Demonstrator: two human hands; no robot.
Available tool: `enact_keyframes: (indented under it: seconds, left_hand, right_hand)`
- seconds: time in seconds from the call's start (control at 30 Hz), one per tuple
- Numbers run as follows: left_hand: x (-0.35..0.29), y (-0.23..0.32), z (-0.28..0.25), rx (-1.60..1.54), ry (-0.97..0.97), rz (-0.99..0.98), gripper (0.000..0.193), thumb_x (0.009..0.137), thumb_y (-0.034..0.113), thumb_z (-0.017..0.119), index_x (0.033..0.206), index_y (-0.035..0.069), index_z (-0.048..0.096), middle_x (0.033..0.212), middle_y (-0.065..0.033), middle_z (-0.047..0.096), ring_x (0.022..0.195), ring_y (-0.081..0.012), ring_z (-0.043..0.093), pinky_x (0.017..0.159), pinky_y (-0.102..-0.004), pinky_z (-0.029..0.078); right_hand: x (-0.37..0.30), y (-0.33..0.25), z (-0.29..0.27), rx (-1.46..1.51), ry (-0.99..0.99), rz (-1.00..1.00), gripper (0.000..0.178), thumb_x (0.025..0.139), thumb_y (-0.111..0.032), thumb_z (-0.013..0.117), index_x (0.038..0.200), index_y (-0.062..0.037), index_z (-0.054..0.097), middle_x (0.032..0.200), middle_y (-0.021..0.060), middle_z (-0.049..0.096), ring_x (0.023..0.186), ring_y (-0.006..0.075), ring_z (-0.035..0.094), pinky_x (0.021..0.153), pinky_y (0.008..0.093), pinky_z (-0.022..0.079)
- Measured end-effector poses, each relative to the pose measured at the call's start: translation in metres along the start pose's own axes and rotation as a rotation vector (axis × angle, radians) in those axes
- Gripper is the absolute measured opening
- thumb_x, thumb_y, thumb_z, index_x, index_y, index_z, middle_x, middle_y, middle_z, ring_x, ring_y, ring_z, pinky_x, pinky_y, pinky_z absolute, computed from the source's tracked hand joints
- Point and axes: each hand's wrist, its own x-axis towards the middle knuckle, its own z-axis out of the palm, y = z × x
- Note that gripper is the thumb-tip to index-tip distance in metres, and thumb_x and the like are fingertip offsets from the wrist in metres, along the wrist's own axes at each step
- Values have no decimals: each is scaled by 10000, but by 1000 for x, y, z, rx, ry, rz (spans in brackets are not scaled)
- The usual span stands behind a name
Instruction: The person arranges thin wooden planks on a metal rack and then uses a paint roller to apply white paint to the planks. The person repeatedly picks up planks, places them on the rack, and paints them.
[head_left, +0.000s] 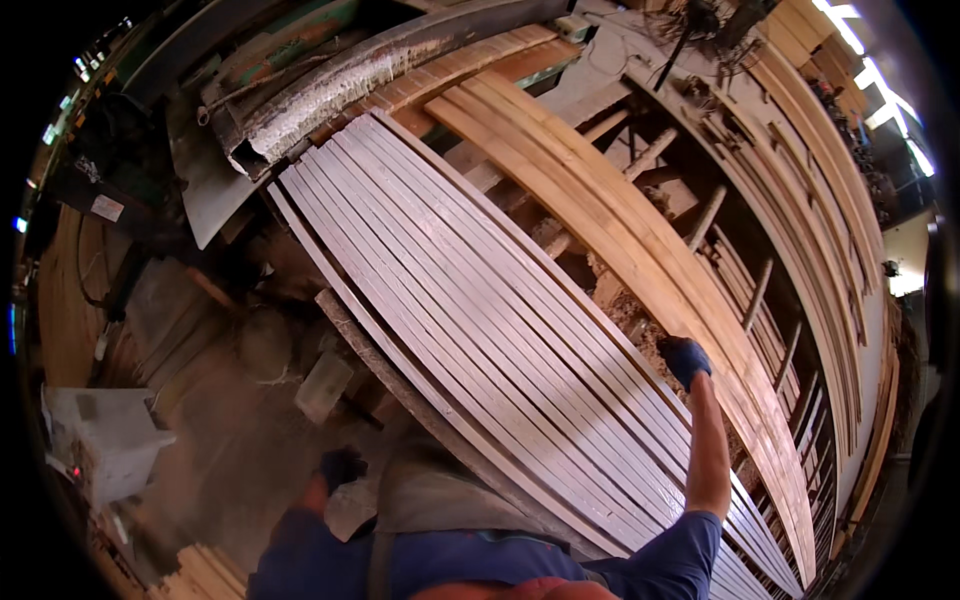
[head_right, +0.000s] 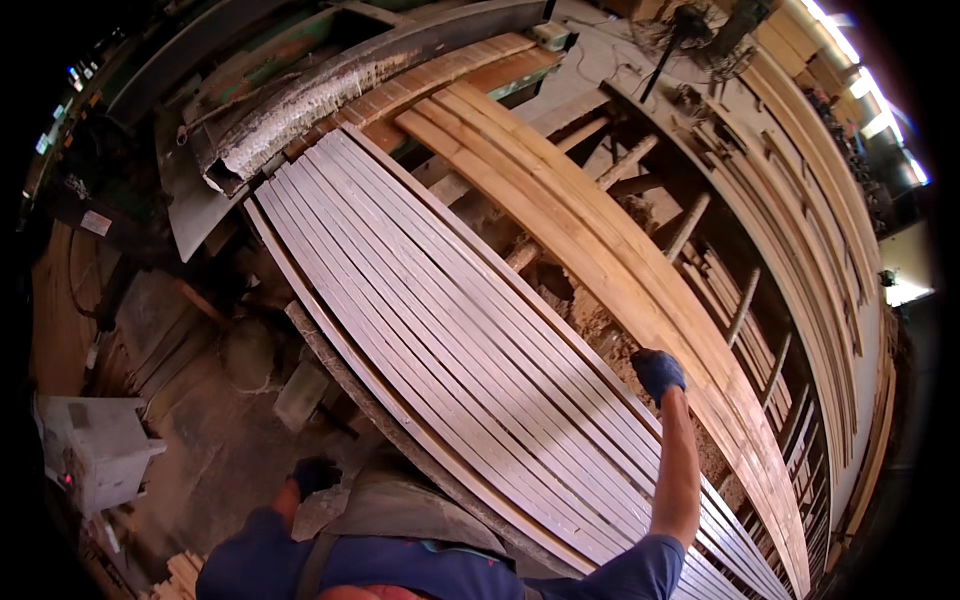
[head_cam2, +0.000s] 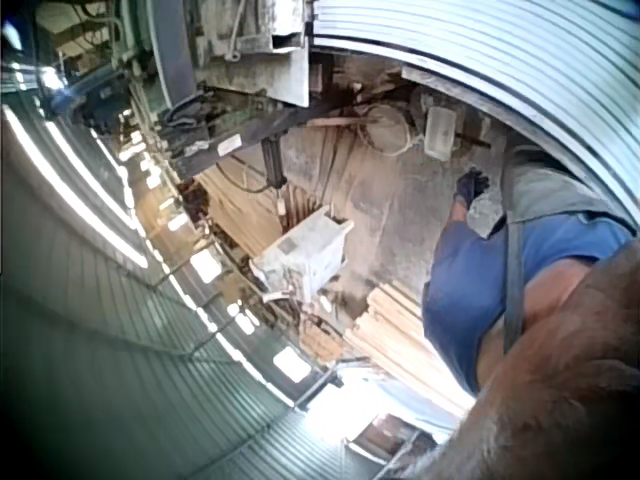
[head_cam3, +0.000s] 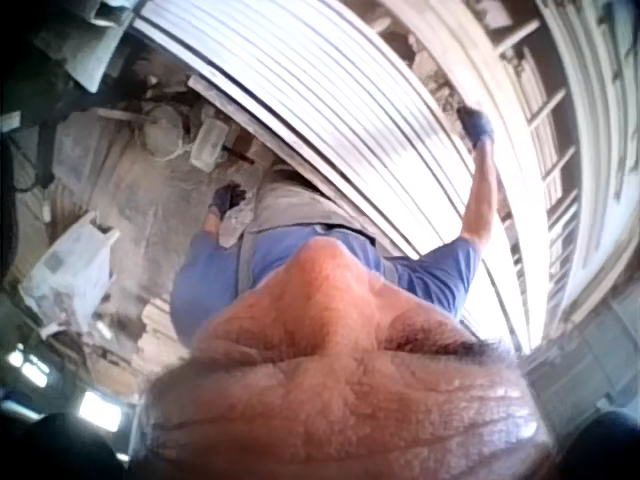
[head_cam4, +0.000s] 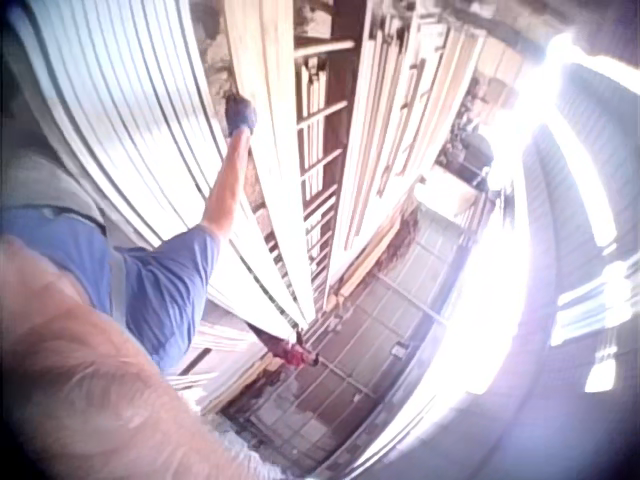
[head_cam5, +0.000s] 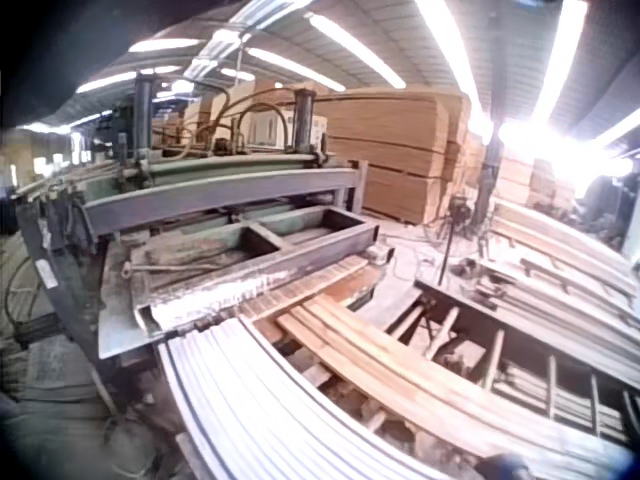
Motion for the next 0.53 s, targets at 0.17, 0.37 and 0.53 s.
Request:
enact_keyframes:
  seconds: [0.17, 0.37, 0.53]
  left_hand:
    - [-11, -5, 14, 140, 52, -164, 445, 1050, 352, 432, 1251, -19, 573, 1064, -254, 699, 848, -384, 698, 741, -432, 591]
    - [-38, -35, 36, -96, 366, -297, 350, 1001, 357, 471, 1127, 40, 550, 890, -249, 645, 728, -406, 616, 649, -495, 512]
    - [-51, -48, 33, 7, 353, -269, 396, 971, 412, 527, 1157, 66, 576, 928, -247, 647, 812, -406, 637, 687, -487, 527]
  right_hand:
    - [44, 34, -2, -155, 107, 33, 397, 927, -485, 537, 984, -160, 758, 970, 167, 724, 944, 397, 677, 817, 503, 536]
    - [148, 83, -55, -65, 224, 287, 443, 898, -448, 521, 1005, -75, 736, 1073, 216, 690, 1049, 410, 652, 864, 475, 526]
    - [92, 44, -46, 841, -381, 210, 336, 948, -390, 656, 1121, -116, 742, 913, 61, 760, 739, 152, 718, 630, 296, 557]
